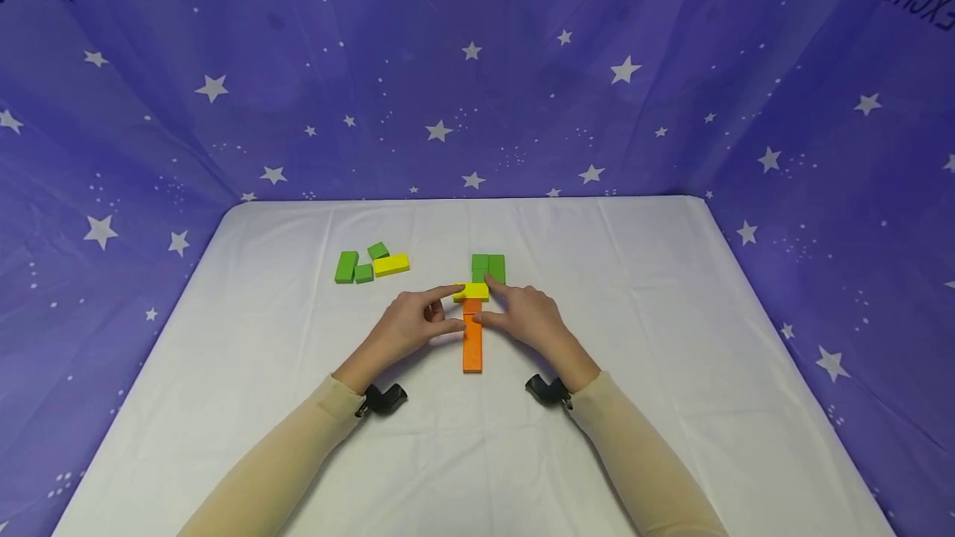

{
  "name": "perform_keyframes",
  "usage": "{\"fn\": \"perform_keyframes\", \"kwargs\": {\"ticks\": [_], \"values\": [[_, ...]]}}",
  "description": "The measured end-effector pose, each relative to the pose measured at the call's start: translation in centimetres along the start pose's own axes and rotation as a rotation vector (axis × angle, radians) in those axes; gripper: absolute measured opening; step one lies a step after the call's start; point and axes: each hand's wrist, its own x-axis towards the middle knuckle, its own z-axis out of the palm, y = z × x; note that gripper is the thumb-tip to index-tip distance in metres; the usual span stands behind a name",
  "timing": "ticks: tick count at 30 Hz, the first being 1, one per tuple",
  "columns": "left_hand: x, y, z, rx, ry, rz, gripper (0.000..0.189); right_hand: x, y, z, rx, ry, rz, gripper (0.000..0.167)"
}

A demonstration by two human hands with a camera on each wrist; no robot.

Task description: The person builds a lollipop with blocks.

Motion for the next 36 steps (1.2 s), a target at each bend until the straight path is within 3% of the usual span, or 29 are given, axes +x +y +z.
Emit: {"fn": "perform_keyframes", "kwargs": {"ticks": [10,16,27,36], "values": [[-0.1,-1.6,-3.5,-0.227,0.156,-0.067,0.048,0.0,-0.2,0.0,-0.003,-0.011,0.02,0.089],[-0.3,-3.7,-5.4,-0.274,0.206,-0.141,0.048,0.0,-0.1,0.0,0.017,0.003,0.009,0.088],[-0.7,-7.3,-7.7,-0.269,0.2,-0.235,0.054,-0.1,-0.1,0.1,0.01,0.006,0.013,0.088],[-1.4,-8.8,-8.8,-0.293,0.127,-0.345,0.053,-0.2,0.1,0.1,0.021,0.009,-0.002,0.086]]}}
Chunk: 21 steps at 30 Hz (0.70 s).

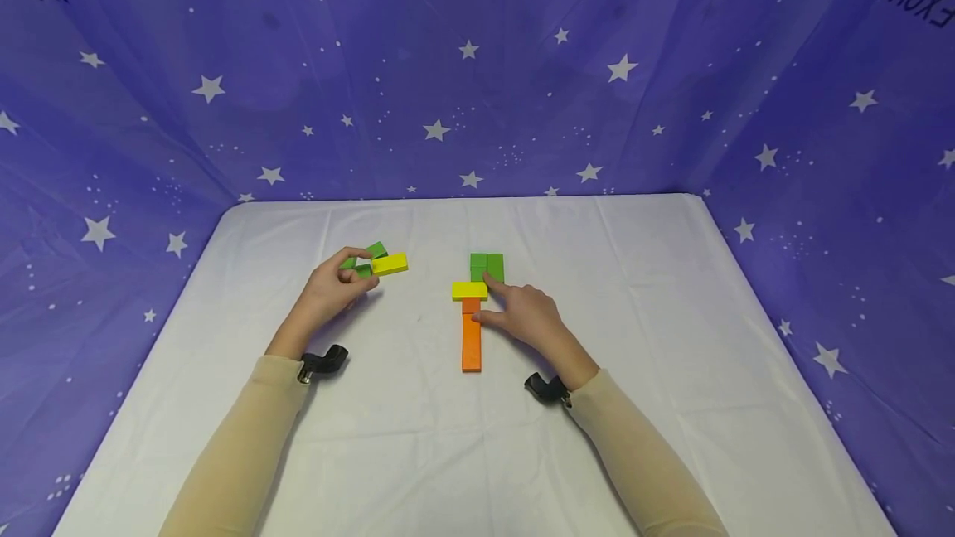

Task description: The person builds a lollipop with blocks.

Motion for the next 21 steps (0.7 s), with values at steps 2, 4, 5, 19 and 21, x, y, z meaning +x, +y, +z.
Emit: {"fn": "perform_keyframes", "kwargs": {"ticks": [2,4,5,19,21], "values": [[0.0,-0.2,-0.2,-0.004,-0.002,-0.02,0.051,0.0,0.0,0.0,0.002,0.0,0.001,0.086],[0.0,-0.5,-0.5,-0.001,0.004,-0.035,0.051,0.0,0.0,0.0,0.001,-0.002,0.002,0.086],[0.0,-0.6,-0.6,0.001,0.007,-0.043,0.05,0.0,-0.1,0.0,0.001,-0.001,0.003,0.086],[0.3,-1.5,-1.2,0.021,0.024,-0.111,0.048,0.0,-0.1,0.0,-0.001,0.001,0.002,0.087],[0.3,-1.6,-1.2,0.023,0.022,-0.124,0.047,0.0,-0.1,-0.1,-0.001,0.0,0.001,0.087]]}}
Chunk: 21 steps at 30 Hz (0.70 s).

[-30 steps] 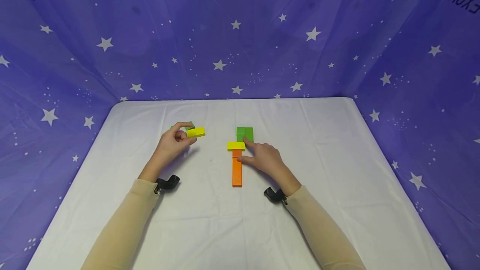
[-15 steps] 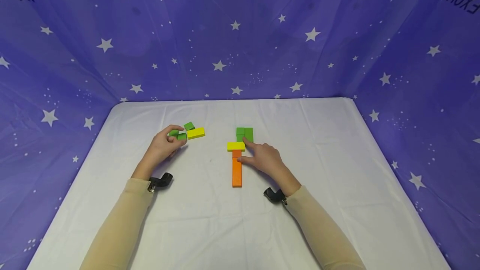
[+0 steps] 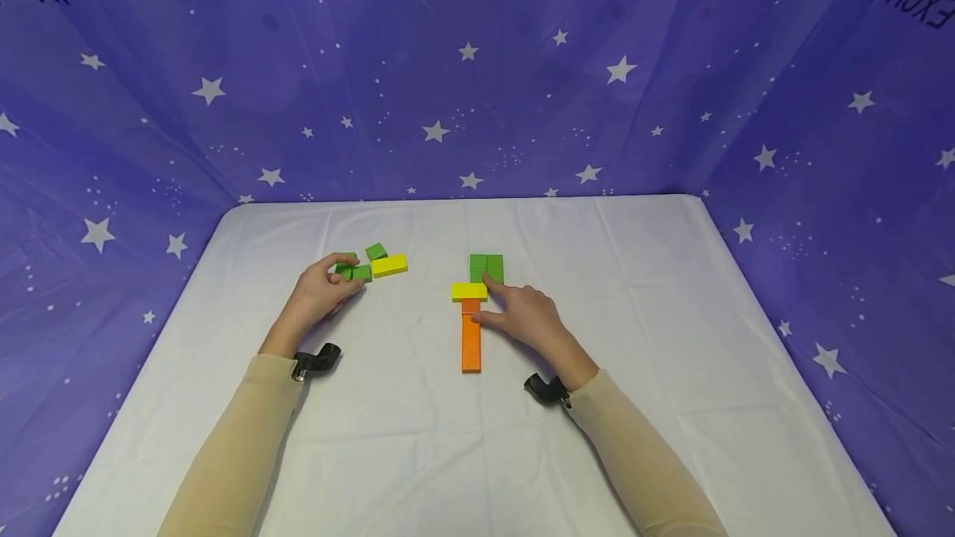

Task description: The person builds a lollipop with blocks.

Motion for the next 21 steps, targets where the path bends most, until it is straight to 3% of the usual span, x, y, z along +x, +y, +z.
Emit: {"fn": "perform_keyframes", "kwargs": {"ticks": [21], "values": [[-0.18,0.37,0.3,0.027,0.045,-0.058,0.045,0.24,-0.05,-0.01,-0.017,-0.032,0.037,0.088]]}}
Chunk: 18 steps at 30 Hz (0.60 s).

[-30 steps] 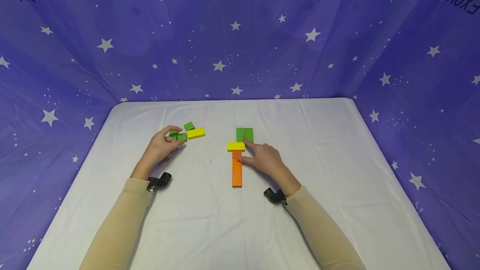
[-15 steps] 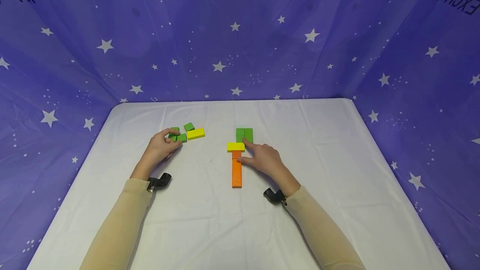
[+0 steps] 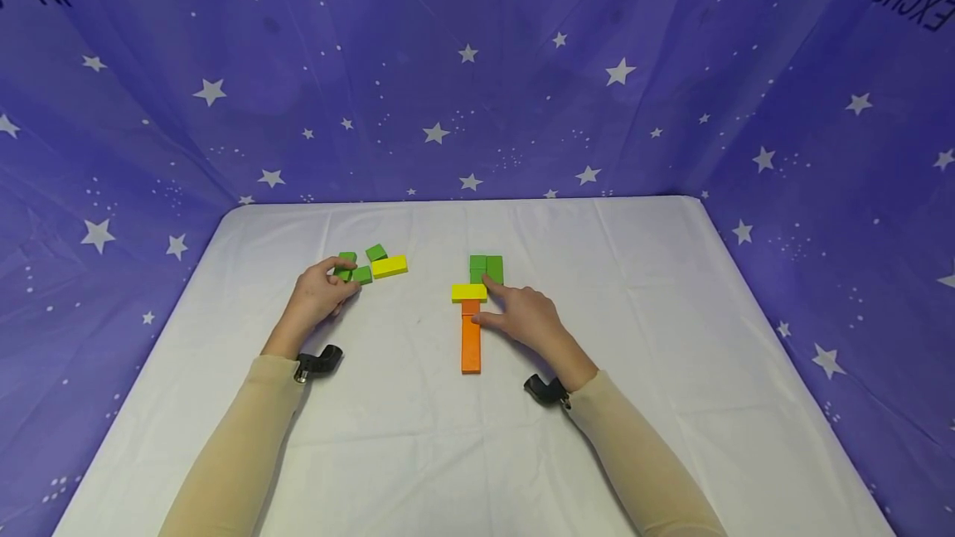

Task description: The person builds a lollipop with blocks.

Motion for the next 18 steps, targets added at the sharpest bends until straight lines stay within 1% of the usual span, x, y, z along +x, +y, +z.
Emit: {"fn": "perform_keyframes", "kwargs": {"ticks": [7,10,18], "values": [[0.2,-0.19,-0.16,-0.059,-0.007,-0.016,0.043,-0.07,-0.08,-0.13,0.001,-0.002,-0.001,0.087],[0.25,-0.19,-0.25,-0.083,-0.009,-0.013,0.043,-0.11,-0.1,-0.13,0.0,0.002,-0.002,0.087],[0.15,0.21,-0.33,-0.123,0.006,0.048,0.042,-0.13,-0.14,-0.06,0.009,0.007,-0.009,0.087]]}}
